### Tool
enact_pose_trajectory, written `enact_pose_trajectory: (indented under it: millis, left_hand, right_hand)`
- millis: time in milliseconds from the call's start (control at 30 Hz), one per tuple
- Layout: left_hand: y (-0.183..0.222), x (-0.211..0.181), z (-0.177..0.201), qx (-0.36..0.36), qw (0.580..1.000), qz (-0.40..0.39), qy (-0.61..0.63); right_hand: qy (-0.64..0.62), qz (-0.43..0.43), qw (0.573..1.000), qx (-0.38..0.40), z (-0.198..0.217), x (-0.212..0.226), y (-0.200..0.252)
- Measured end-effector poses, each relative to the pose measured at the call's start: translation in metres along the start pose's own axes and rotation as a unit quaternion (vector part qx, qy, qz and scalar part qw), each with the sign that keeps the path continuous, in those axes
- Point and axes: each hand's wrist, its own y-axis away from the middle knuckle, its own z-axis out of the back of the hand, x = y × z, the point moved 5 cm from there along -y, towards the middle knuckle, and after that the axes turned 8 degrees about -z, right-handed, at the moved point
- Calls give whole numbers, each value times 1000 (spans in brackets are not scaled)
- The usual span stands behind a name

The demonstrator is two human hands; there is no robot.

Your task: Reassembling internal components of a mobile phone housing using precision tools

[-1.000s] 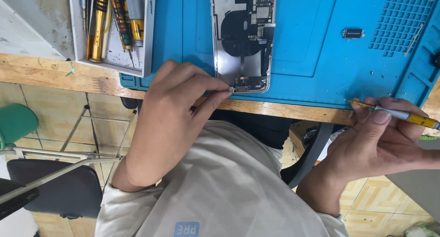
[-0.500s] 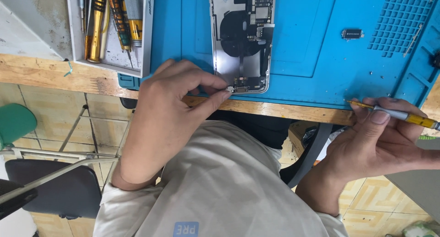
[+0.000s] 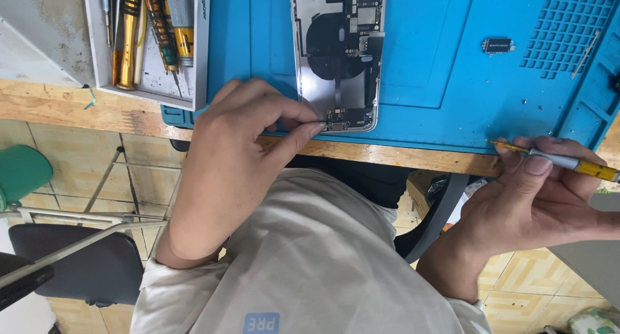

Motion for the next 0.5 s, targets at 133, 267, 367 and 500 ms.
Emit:
enact_pose_trajectory:
  millis: [133, 267, 367, 500]
  left_hand:
    - [1, 0, 0, 5, 1000, -12, -3]
    - [1, 1, -2, 17, 1000, -1, -11]
    - [1, -1, -2, 17, 1000, -16, -8]
    - [0, -3, -3, 21, 999, -26, -15]
  right_hand:
    - [5, 12, 1000, 5, -2, 2, -1]
    - [7, 8, 1000, 5, 0, -1, 0]
    - [8, 11, 1000, 10, -3, 3, 0]
    - [11, 18, 1000, 7, -4, 3, -1]
